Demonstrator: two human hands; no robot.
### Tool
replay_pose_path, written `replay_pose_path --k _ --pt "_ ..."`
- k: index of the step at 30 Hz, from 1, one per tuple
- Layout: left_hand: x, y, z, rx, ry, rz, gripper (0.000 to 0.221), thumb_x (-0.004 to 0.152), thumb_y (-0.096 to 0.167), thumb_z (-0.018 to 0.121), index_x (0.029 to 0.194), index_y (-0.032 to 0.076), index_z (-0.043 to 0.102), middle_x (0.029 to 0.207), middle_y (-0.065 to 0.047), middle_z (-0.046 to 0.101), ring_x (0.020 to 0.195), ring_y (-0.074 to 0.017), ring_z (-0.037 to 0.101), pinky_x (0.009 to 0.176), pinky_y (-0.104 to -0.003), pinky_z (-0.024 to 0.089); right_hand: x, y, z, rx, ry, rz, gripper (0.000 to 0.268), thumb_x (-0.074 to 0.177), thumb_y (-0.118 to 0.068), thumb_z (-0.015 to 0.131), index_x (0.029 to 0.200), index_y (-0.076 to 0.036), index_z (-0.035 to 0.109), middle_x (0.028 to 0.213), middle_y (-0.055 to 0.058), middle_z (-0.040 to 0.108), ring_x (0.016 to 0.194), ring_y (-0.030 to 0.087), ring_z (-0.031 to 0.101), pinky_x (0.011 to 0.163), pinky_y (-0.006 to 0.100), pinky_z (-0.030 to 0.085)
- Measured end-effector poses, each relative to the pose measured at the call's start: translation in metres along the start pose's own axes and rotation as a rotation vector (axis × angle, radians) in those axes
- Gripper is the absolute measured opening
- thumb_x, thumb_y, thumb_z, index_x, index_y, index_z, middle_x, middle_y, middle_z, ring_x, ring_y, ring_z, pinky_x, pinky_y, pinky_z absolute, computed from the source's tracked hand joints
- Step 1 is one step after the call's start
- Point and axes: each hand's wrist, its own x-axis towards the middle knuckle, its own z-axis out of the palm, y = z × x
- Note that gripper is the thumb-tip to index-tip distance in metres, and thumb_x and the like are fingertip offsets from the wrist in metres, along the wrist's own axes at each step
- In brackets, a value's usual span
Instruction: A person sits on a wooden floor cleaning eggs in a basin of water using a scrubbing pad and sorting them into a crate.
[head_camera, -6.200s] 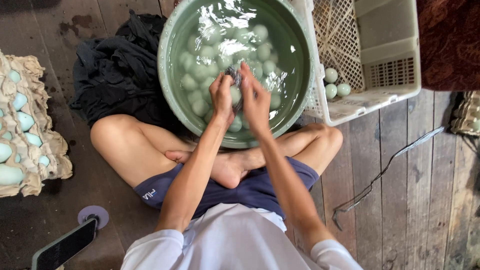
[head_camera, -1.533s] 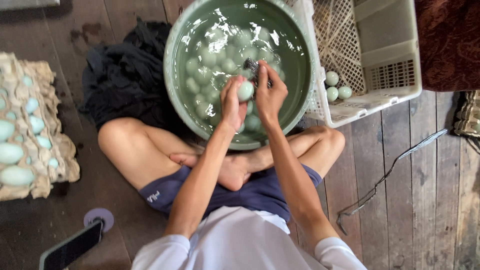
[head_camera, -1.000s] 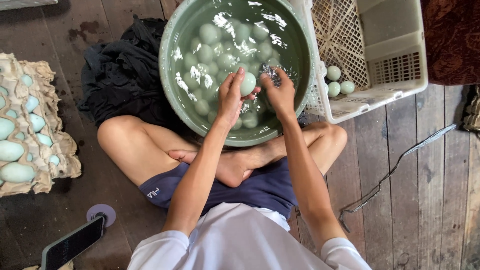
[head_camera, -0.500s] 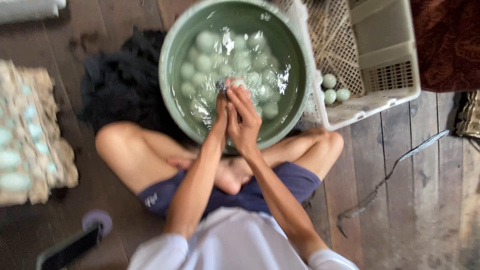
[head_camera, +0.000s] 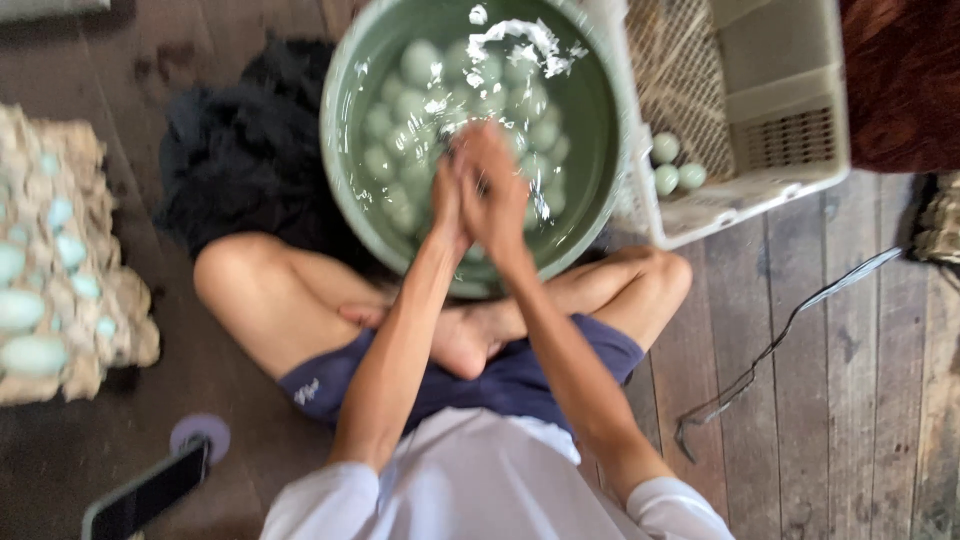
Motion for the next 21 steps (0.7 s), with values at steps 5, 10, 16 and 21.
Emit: replay_pose_path --k 5,10,16,21 --pt "-0.094 0.047 0.062 -0.098 0.008 0.023 0.041 0.096 0.043 0.054 0.103 0.006 0.070 0.089 -0.010 0.070 0.080 -0.0227 0.069 0.072 -0.040 0.059 -0.003 0.015 -0.019 0.046 -0.048 0.060 0.023 0.101 -0.007 0.063 0.120 -0.013 0.075 0.126 0.009 0.073 0.130 0.031 0.060 0.109 0.046 0.049" --pt "-0.107 0.052 0.071 -0.100 -0.086 0.150 0.038 0.101 0.042 0.048 0.096 0.011 0.070 0.088 -0.003 0.070 0.076 -0.0161 0.067 0.067 -0.032 0.058 -0.014 -0.009 -0.029 0.046 -0.141 0.038 0.030 0.097 -0.014 0.073 0.127 -0.019 0.074 0.140 0.007 0.066 0.140 0.031 0.053 0.119 0.045 0.042" --pt "-0.114 0.075 0.086 0.012 -0.067 0.037 0.040 0.098 0.048 0.045 0.094 0.017 0.071 0.078 0.000 0.064 0.064 -0.0159 0.061 0.055 -0.029 0.048 0.002 -0.008 -0.025 0.100 -0.015 0.047 0.026 0.104 -0.005 0.058 0.126 -0.005 0.070 0.128 0.022 0.069 0.131 0.044 0.055 0.110 0.056 0.046" --pt "-0.089 0.055 0.068 -0.098 -0.058 0.068 0.036 0.095 0.041 0.056 0.102 0.008 0.069 0.083 -0.011 0.071 0.065 -0.0248 0.064 0.057 -0.037 0.053 0.017 0.017 -0.026 0.019 -0.072 0.026 0.028 0.102 -0.005 0.062 0.124 -0.016 0.075 0.127 0.011 0.072 0.127 0.035 0.063 0.109 0.049 0.049"
